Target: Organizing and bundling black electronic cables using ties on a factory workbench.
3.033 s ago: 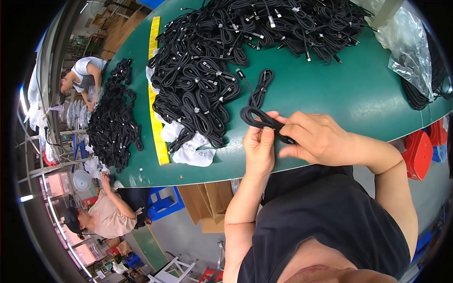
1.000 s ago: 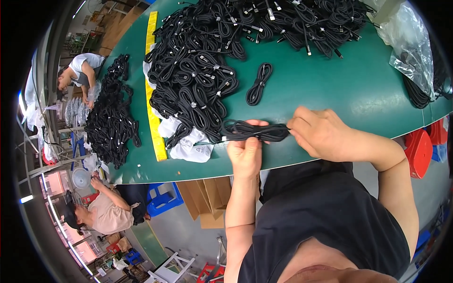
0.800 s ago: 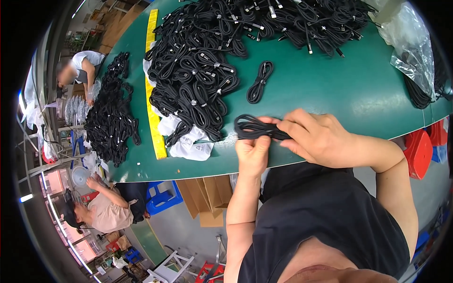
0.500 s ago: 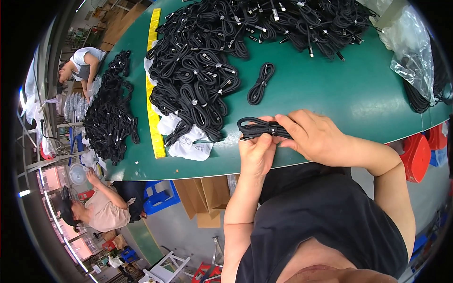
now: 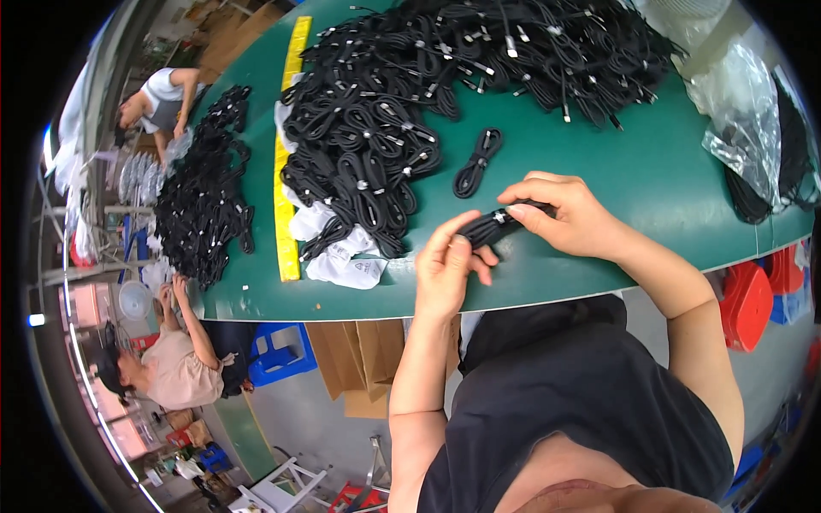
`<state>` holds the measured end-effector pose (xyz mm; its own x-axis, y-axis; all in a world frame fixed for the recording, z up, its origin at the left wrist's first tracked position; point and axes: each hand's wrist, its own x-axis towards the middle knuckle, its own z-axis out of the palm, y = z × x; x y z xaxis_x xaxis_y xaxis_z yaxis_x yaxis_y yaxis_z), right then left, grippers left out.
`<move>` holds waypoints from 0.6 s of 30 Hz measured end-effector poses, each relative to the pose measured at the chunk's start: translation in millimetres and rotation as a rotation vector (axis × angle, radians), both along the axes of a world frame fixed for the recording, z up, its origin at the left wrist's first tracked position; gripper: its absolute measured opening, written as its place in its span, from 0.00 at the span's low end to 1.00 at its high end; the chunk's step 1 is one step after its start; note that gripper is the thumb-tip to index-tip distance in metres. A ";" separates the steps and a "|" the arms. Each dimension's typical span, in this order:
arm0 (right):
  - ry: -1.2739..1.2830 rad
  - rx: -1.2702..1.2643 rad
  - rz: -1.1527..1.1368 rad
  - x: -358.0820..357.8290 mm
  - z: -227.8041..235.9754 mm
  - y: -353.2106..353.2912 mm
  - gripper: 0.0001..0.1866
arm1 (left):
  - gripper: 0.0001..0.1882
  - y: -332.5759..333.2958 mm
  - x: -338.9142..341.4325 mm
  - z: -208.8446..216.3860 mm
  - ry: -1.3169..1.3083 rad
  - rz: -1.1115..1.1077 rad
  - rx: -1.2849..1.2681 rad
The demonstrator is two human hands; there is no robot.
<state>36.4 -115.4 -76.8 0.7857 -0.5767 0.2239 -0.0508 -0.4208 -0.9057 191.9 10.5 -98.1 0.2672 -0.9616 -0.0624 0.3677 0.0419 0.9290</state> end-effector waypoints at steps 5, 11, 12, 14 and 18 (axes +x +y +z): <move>0.063 0.493 0.113 0.1 -30.4 -9.0 0.09 | 0.17 6.1 -2.9 -29.7 0.202 0.042 0.030; 0.108 0.807 0.142 7.3 -52.0 -3.4 0.11 | 0.13 12.8 -5.0 -47.0 0.077 0.147 0.021; 0.072 0.849 0.157 9.3 -54.0 -5.4 0.11 | 0.13 10.2 -4.6 -46.3 0.068 0.153 0.011; 0.049 0.787 0.136 10.2 -53.6 -6.1 0.11 | 0.14 6.0 -7.3 -45.3 0.022 0.178 0.011; 0.016 0.719 0.036 18.7 -54.0 -4.8 0.11 | 0.15 -0.8 -12.5 -47.4 -0.210 0.248 0.036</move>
